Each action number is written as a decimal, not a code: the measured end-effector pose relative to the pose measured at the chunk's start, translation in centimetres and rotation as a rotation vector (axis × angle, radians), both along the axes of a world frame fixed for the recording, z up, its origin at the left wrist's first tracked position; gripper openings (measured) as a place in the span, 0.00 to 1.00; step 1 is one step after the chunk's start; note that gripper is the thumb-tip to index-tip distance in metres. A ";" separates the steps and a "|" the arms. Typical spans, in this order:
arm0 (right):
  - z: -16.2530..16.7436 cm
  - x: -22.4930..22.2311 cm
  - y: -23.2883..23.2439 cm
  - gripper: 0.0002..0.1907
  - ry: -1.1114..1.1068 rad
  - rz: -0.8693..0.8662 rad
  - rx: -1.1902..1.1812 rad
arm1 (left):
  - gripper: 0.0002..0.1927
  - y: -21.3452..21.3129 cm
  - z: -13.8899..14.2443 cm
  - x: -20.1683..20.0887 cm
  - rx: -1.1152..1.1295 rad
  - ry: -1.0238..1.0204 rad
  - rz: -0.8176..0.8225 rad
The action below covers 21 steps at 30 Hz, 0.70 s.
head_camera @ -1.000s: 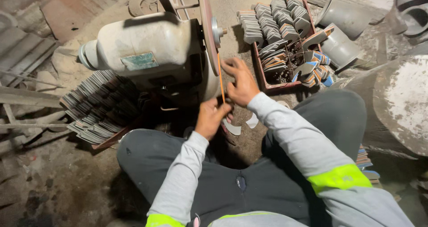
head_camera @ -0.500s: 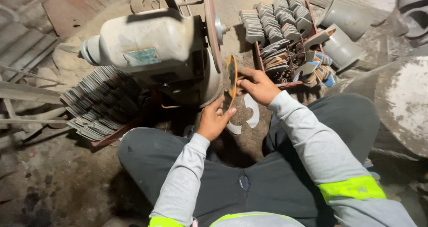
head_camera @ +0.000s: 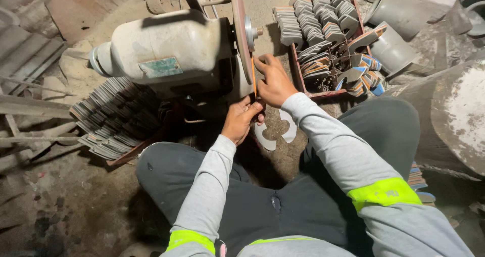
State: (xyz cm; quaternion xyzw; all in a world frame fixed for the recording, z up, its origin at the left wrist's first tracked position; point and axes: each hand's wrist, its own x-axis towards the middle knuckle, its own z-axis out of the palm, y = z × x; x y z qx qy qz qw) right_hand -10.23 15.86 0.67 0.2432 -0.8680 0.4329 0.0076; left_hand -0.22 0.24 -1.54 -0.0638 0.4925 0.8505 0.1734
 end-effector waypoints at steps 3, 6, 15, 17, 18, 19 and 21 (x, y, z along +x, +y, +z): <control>1.3 2.9 0.5 0.31 0.017 0.026 -0.027 | 0.12 0.4 -0.7 2.8 -0.081 0.053 0.001; 2.7 5.7 3.1 0.34 -0.036 0.164 0.035 | 0.13 2.7 -1.5 6.8 -0.262 0.160 0.065; 3.7 7.0 8.4 0.32 -0.582 0.351 0.254 | 0.30 7.3 2.9 9.3 -0.975 0.347 0.006; 3.9 5.9 8.9 0.29 -0.507 0.285 0.307 | 0.32 6.5 4.6 8.7 -1.098 0.269 -0.280; 4.2 5.2 9.5 0.29 -0.418 0.275 0.348 | 0.31 5.8 5.4 8.5 -1.192 0.415 -0.145; 4.4 4.7 9.9 0.30 -0.333 0.267 0.386 | 0.31 5.0 6.0 8.2 -1.278 0.558 -0.011; 5.1 3.8 10.5 0.27 -0.336 0.289 0.379 | 0.38 3.8 6.6 7.3 -1.369 0.732 0.125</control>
